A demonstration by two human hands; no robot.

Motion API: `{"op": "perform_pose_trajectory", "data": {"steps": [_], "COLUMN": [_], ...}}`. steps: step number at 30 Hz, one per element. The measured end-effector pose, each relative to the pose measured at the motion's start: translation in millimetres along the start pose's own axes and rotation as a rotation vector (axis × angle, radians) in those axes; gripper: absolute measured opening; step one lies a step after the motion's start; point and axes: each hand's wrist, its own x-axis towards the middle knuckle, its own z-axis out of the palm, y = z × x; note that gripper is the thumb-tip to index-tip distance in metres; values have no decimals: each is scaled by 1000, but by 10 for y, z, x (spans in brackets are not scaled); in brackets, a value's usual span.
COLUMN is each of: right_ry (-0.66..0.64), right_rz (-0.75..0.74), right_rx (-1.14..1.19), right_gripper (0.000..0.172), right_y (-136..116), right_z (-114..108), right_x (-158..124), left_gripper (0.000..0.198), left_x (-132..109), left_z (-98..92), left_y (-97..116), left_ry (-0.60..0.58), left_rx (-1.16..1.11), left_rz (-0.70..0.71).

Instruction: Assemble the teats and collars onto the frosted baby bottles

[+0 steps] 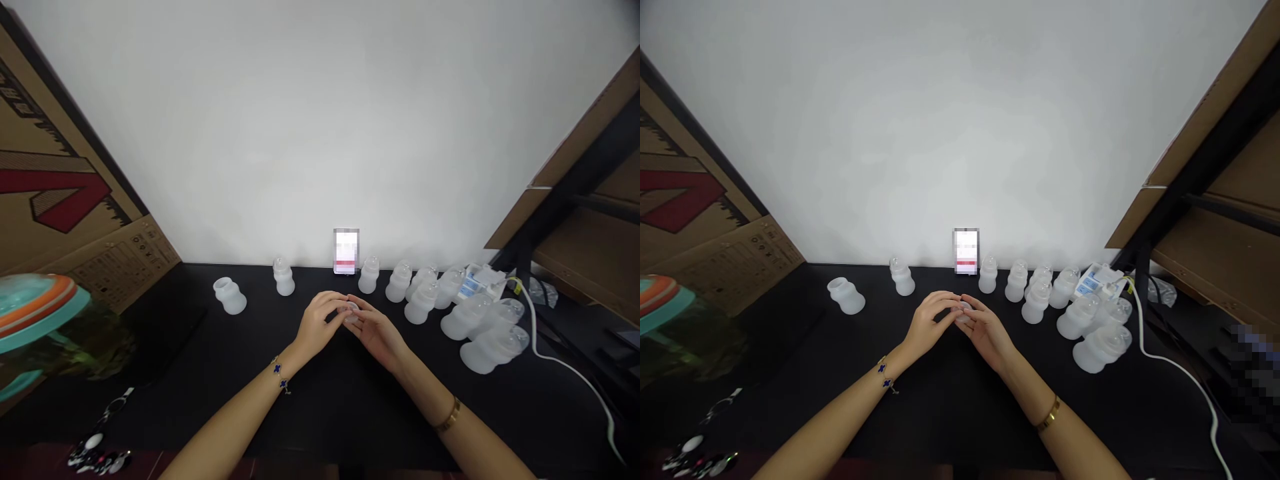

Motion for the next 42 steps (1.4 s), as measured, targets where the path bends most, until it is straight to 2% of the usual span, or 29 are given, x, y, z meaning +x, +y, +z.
{"op": "perform_pose_trajectory", "data": {"steps": [13, 26, 28, 38, 42], "right_ry": [48, 2, -1, -4, -23], "right_rz": [35, 42, 31, -115, -158], "right_rx": [-39, -115, -162, -445, -537], "right_gripper": [31, 32, 33, 41, 40], "right_y": [32, 35, 33, 5, 5], "right_z": [-23, -12, -2, -9, -38], "right_x": [47, 49, 33, 28, 44], "left_gripper": [12, 13, 16, 34, 38], "left_x": [15, -3, 5, 99, 100], "left_z": [-2, -7, -16, -29, -56], "left_y": [22, -6, 12, -43, -26], "left_ry": [25, 4, -8, -25, -37], "left_rx": [70, -63, -119, -655, -781], "left_rz": [84, -100, -166, -710, -857]}}
